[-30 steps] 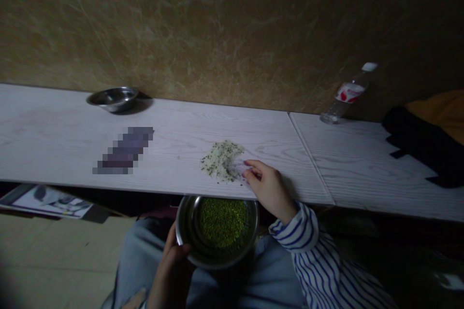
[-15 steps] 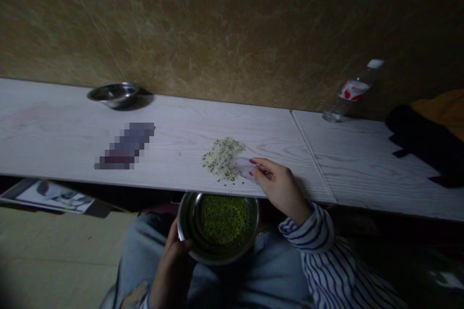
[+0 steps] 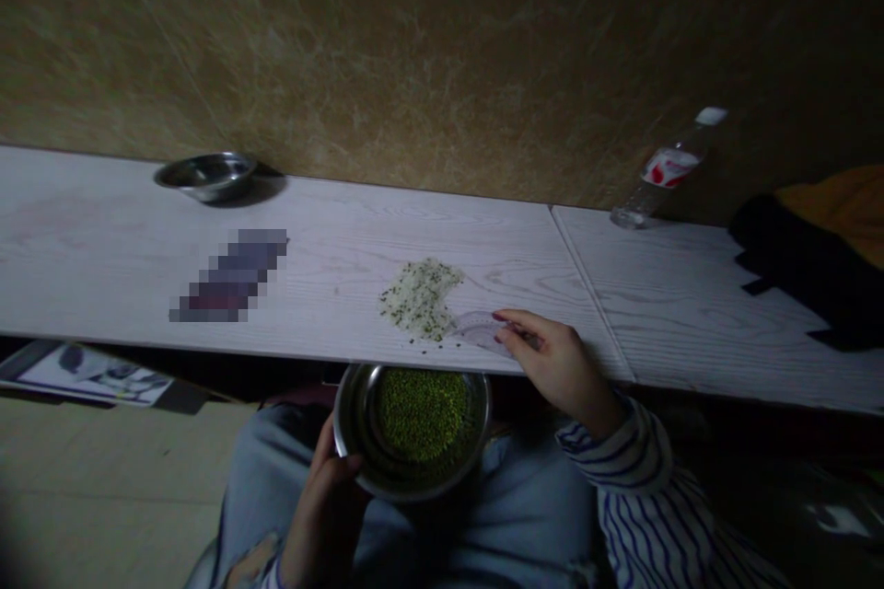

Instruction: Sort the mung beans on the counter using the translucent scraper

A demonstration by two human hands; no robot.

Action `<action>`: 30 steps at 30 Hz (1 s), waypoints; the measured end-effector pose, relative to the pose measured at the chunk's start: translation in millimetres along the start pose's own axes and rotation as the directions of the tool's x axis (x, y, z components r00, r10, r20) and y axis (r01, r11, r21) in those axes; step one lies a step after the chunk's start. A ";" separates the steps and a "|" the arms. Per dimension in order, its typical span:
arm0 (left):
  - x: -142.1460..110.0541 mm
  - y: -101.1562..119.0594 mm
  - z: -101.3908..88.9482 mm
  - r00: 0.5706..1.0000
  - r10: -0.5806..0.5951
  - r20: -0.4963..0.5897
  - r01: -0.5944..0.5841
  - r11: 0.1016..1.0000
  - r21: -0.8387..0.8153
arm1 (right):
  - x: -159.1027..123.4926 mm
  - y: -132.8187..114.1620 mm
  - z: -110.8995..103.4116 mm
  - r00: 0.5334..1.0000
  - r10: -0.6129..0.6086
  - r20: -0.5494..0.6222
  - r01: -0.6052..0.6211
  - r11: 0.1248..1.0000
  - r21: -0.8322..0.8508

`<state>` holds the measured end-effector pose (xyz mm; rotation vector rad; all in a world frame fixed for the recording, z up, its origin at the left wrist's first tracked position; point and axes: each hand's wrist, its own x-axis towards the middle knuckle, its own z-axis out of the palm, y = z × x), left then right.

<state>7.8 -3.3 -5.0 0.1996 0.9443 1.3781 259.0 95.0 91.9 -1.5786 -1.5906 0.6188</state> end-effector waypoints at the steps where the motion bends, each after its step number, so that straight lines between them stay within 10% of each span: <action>1: -0.1 0.3 0.4 1.000 -0.002 0.001 0.002 1.000 -0.002 | 0.0 0.1 0.5 1.000 -0.005 0.007 0.005 1.000 -0.003; 30: -1.4 0.1 -1.7 1.000 0.009 -0.027 -0.008 0.999 0.041 | -4.1 -9.7 -2.1 0.995 0.002 0.103 0.003 0.998 -0.056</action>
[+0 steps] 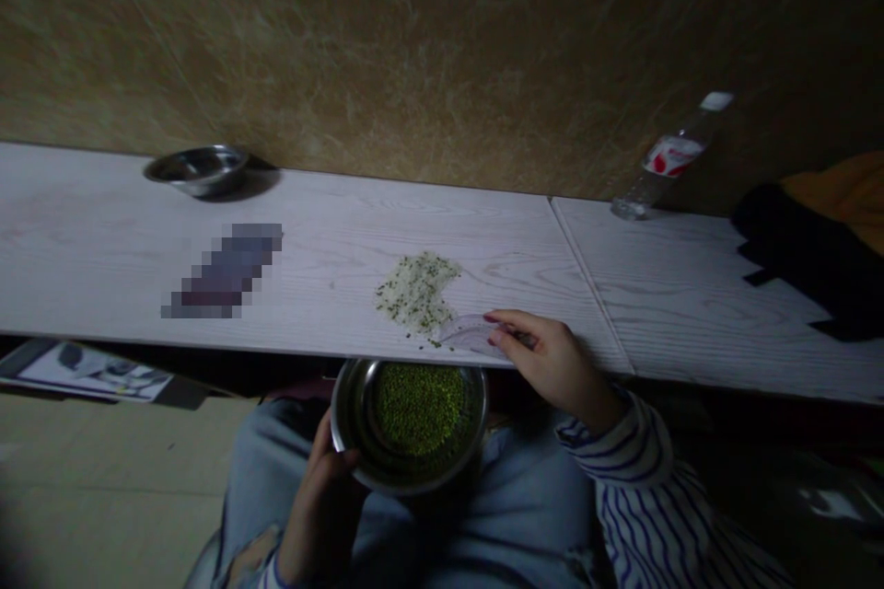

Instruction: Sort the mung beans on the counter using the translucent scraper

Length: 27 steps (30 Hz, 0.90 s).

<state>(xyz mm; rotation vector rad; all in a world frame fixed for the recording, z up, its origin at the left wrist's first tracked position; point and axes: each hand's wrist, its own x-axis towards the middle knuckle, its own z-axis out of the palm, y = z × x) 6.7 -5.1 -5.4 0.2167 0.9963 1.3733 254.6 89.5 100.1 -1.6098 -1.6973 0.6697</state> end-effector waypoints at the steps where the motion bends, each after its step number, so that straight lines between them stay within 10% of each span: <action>1: -0.2 0.2 0.1 1.000 -0.002 -0.001 0.002 1.000 0.000 | 0.1 0.1 -0.1 1.000 0.004 0.004 -0.004 1.000 -0.002; 27: -1.0 -0.6 4.7 1.000 -0.010 -0.006 0.010 1.000 0.013 | 4.0 -3.0 2.8 0.998 -0.006 0.061 0.007 1.000 -0.022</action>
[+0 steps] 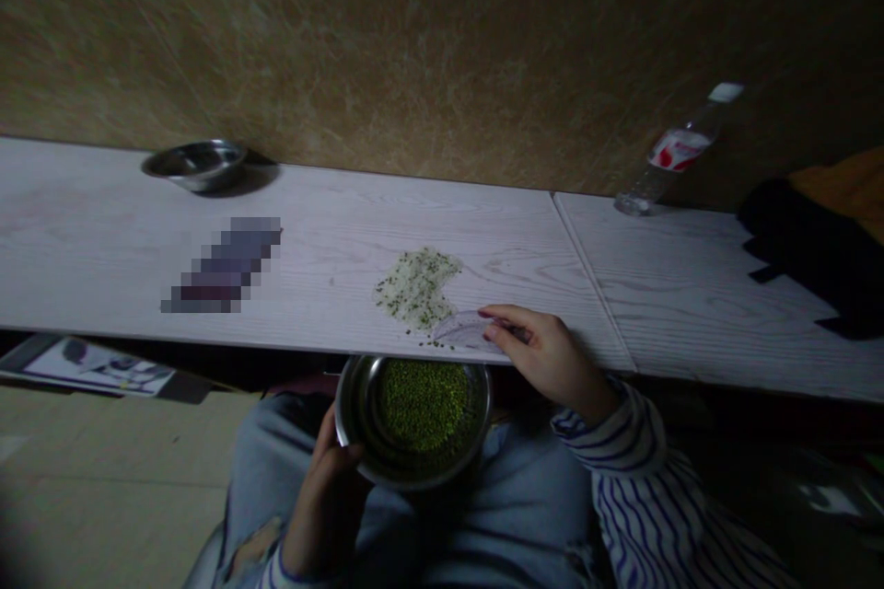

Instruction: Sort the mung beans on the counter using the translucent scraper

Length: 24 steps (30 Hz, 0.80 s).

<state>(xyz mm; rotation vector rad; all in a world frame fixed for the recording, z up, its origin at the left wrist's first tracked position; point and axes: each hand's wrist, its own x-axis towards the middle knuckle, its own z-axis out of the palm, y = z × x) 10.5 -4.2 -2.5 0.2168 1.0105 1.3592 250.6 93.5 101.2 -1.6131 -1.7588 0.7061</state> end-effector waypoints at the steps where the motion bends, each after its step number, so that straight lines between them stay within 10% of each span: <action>1: -0.4 0.7 1.2 1.000 0.000 -0.005 0.000 1.000 -0.001 | -0.2 -0.3 0.3 1.000 -0.004 -0.005 0.004 1.000 -0.001; 24: 1.8 1.3 -4.1 1.000 0.005 0.003 -0.005 1.000 -0.011 | 4.6 2.3 2.0 0.999 -0.010 -0.039 0.011 0.999 0.038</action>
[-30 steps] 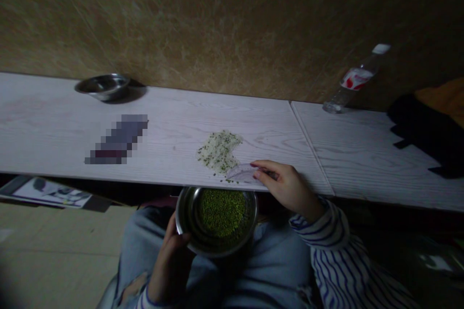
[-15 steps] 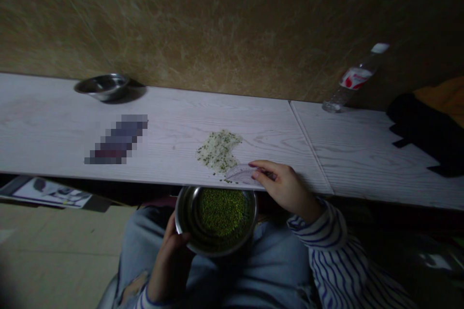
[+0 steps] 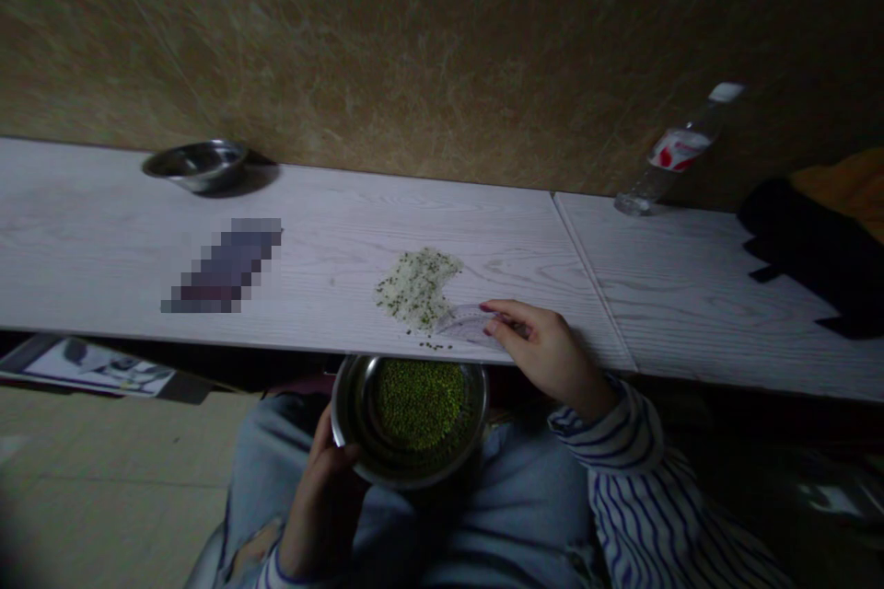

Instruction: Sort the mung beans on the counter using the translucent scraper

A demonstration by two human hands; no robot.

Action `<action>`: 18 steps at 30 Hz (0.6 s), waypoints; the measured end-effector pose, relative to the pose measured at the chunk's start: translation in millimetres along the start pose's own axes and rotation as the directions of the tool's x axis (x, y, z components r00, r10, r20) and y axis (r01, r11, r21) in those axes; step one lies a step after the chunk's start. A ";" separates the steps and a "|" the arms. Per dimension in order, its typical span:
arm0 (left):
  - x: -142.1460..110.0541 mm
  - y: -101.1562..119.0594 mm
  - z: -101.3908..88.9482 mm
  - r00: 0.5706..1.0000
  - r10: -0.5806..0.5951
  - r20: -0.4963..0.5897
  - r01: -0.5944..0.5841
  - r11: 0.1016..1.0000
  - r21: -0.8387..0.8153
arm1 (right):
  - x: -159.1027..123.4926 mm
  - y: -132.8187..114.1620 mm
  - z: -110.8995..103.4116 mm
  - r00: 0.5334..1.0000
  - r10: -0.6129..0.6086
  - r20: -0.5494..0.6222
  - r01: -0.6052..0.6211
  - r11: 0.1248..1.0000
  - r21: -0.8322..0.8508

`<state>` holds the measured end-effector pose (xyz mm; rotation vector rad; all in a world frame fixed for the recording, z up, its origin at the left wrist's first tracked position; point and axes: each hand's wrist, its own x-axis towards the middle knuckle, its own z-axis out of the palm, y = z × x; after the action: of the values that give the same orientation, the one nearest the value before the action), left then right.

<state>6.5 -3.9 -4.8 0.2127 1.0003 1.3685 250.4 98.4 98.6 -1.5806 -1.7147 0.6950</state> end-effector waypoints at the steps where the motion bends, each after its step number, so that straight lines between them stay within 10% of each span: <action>1: -0.3 0.0 0.2 1.000 -0.003 -0.002 0.003 1.000 0.002 | 0.0 -0.2 0.9 1.000 0.001 0.001 -0.001 1.000 0.006; 18: -2.0 1.8 3.2 0.999 0.033 0.005 -0.033 0.999 0.017 | -3.5 -5.6 10.9 0.999 -0.013 0.031 0.012 1.000 0.017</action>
<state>7.7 -4.0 -0.8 0.2459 1.0090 1.3887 238.4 95.0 95.8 -1.5539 -1.7353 0.7298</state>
